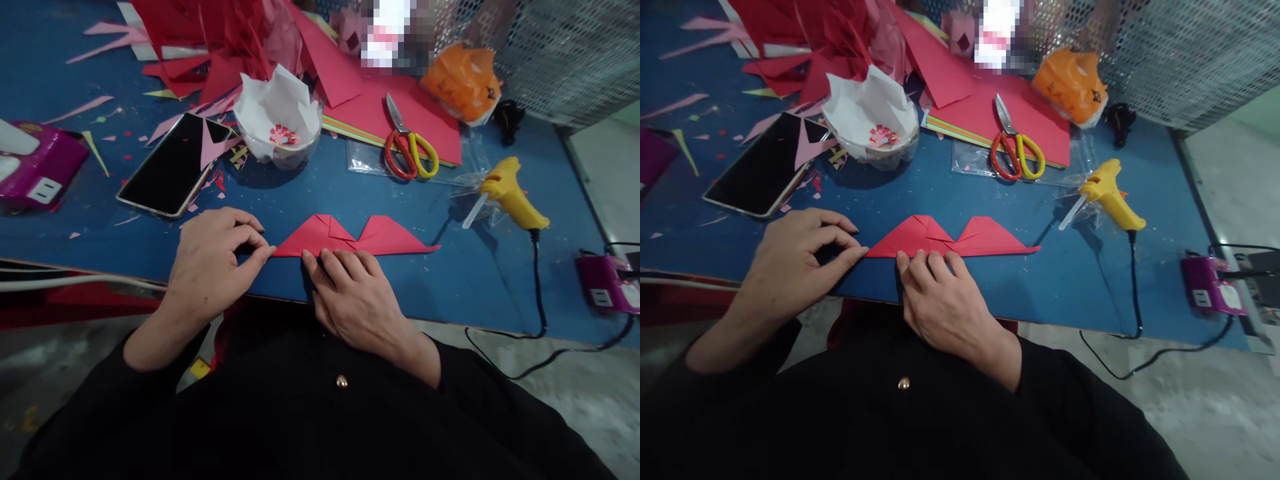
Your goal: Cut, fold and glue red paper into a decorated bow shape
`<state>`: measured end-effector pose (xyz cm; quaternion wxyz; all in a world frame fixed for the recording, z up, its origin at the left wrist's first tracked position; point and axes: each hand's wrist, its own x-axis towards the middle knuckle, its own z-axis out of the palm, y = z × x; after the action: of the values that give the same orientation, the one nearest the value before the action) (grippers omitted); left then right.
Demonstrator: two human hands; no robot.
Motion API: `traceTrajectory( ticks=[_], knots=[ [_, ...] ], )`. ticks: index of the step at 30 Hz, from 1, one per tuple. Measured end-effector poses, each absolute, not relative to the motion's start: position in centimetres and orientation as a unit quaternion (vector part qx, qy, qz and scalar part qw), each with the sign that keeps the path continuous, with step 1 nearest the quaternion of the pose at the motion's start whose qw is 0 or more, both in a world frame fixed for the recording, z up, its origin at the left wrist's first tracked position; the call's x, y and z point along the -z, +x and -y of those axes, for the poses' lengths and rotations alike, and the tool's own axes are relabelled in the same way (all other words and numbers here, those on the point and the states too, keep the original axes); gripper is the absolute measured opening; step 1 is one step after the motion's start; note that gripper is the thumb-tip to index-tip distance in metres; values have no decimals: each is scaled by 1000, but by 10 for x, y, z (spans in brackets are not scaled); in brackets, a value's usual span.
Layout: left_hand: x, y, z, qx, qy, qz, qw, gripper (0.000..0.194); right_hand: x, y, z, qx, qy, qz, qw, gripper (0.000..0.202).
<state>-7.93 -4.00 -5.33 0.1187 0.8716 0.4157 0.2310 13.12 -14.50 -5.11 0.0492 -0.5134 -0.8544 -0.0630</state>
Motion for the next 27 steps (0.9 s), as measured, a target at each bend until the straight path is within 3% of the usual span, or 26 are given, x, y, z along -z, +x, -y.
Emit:
traceTrajectory(
  ticks=[27],
  knots=[
    [59, -84, 45, -273, 866, -412, 76, 19, 53, 121, 134, 26, -501, 863, 53, 55]
  ],
)
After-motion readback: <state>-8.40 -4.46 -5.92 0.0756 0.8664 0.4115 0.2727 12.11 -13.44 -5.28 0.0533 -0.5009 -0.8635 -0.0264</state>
